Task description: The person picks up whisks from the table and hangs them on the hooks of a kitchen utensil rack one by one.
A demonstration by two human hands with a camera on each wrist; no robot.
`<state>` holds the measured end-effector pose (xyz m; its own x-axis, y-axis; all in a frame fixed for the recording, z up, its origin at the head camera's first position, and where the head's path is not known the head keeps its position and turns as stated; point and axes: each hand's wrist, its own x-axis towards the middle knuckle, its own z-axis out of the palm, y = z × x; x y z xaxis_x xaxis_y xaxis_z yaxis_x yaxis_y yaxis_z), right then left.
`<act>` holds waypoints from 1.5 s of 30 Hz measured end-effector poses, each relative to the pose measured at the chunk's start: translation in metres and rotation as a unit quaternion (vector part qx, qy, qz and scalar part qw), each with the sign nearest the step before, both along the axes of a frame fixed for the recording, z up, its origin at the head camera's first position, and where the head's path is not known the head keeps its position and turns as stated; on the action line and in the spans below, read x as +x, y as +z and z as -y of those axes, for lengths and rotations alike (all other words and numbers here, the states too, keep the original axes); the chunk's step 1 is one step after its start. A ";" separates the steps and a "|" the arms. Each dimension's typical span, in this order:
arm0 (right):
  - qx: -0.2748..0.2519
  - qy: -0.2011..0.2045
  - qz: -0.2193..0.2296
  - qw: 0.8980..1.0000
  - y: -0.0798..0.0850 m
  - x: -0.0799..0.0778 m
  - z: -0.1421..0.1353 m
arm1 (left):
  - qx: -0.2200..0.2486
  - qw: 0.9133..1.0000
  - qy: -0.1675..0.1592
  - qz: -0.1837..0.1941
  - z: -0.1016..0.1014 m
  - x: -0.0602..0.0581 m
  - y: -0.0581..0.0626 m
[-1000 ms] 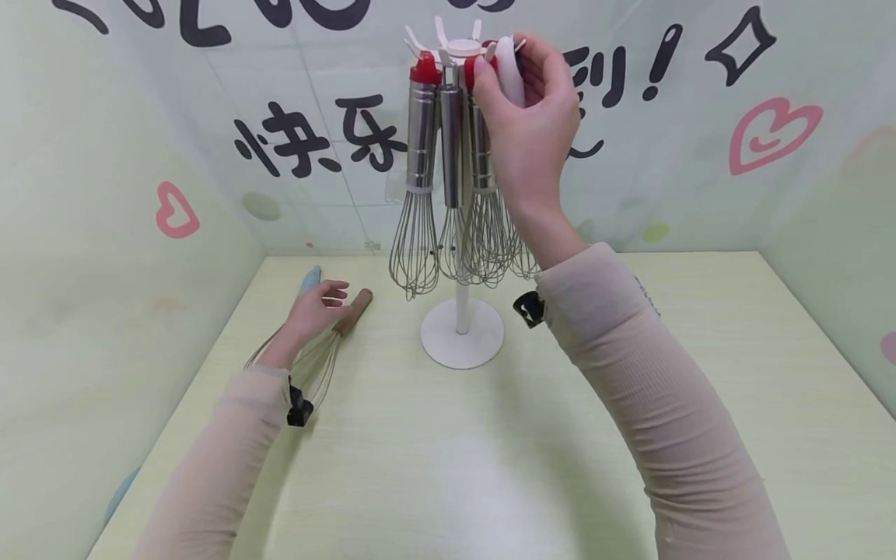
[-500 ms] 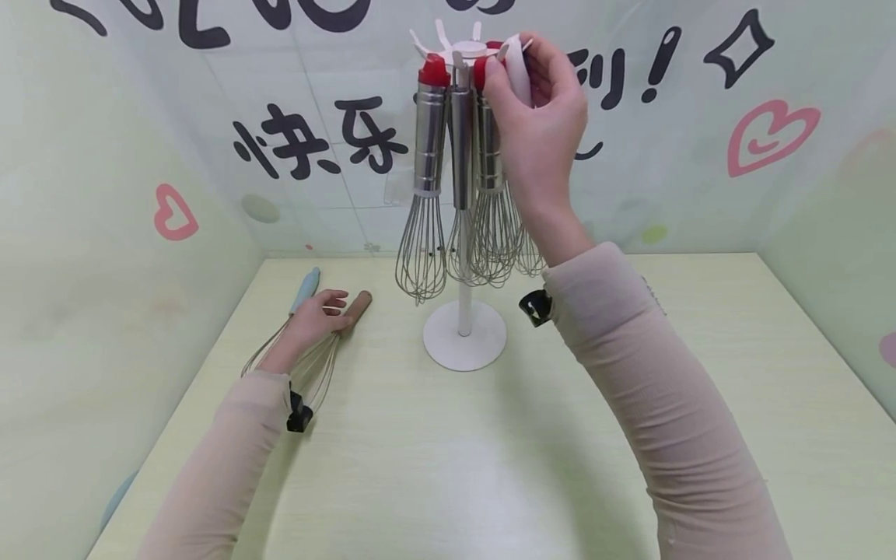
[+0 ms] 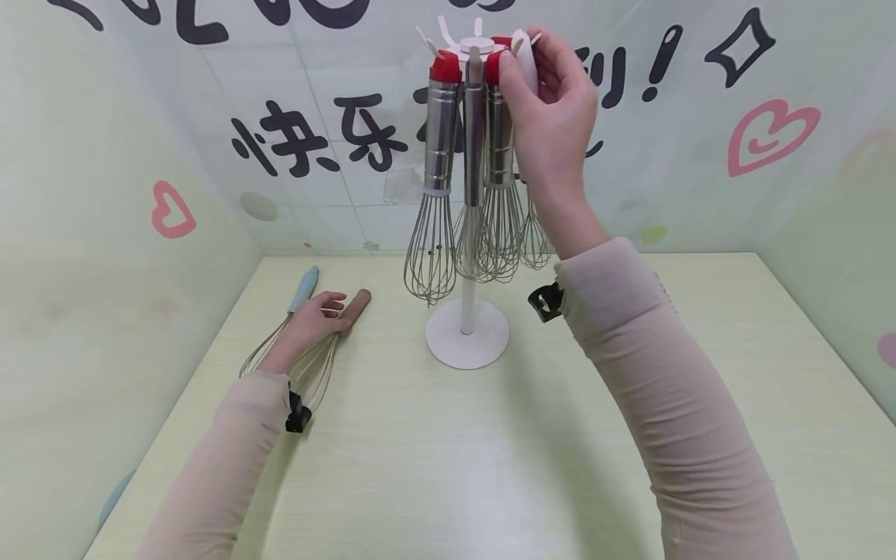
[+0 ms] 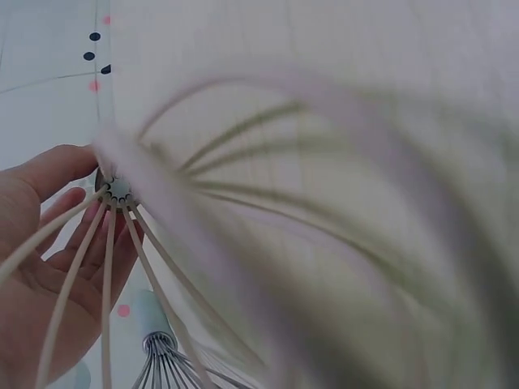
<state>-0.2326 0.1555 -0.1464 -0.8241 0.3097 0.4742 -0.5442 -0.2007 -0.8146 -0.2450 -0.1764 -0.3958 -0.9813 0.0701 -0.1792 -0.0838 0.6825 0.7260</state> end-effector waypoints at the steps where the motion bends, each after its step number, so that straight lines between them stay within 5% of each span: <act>1: 0.001 0.000 0.001 1.000 0.000 -0.001 -0.001 | -0.001 1.000 0.000 0.001 0.000 0.000 0.000; 19: -0.004 0.019 0.000 1.000 -0.001 -0.003 -0.005 | -0.029 0.999 0.000 0.015 -0.004 0.006 0.001; 29: 0.018 -0.016 0.003 1.000 -0.003 0.004 -0.002 | -0.043 0.999 0.010 0.011 -0.004 0.004 -0.002; 45: 0.002 -0.045 -0.063 0.997 -0.002 0.011 0.007 | -0.020 1.000 0.017 -0.001 -0.002 0.003 0.002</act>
<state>-0.2212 0.1489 -0.1486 -0.7272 0.3783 0.5728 -0.6575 -0.1440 -0.7396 -0.2417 -0.1742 -0.3941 -0.9834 0.0296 -0.1791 -0.1059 0.7077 0.6986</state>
